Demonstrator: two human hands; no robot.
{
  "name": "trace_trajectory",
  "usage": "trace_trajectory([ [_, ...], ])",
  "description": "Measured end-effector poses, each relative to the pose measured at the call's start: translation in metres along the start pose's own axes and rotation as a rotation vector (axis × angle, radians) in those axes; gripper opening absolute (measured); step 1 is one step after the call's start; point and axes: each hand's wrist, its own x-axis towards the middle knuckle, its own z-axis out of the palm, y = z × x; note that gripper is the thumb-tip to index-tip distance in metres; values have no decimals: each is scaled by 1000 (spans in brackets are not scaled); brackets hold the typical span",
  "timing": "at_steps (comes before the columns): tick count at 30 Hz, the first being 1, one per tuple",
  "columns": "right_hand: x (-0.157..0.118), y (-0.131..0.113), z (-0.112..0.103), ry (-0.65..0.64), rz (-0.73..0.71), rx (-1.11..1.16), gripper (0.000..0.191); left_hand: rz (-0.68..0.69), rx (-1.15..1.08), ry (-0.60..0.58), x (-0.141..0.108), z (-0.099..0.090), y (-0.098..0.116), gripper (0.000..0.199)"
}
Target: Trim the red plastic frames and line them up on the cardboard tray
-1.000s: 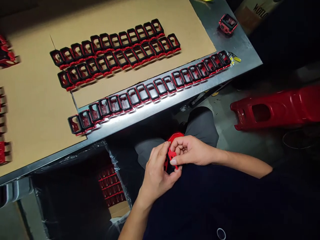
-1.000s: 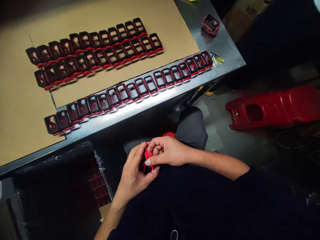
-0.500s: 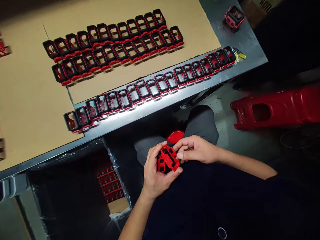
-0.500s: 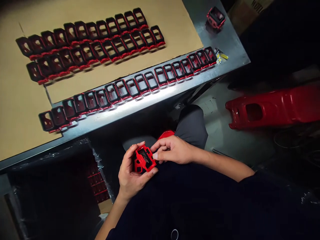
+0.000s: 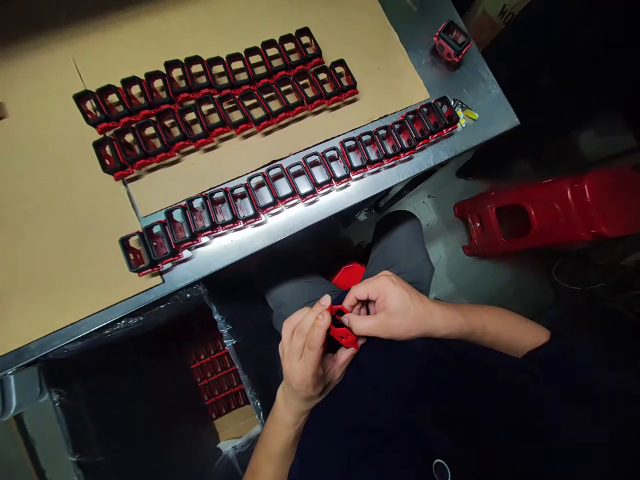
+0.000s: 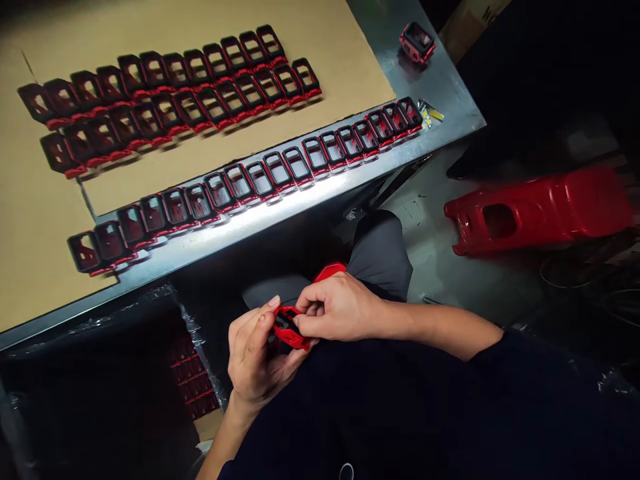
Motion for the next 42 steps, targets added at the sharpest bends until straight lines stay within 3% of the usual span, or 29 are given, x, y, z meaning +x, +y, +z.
trace_trajectory([
  [5,-3,-1,-1,-6,-47,-35,10,12,18,-7,-4,-3,1,85],
  [15,-6,-7,-14,-213,41,59,19,9,4,-14,-3,-5,5,82],
  [25,-3,-10,-1,-60,122,-26,6,29,36,2,-5,-7,7,82],
  [34,-7,-16,-16,-221,89,-26,19,-23,-23,-3,-1,-7,9,79],
  [42,-4,-13,-20,-261,91,2,19,-4,-11,-7,-1,-7,9,79],
])
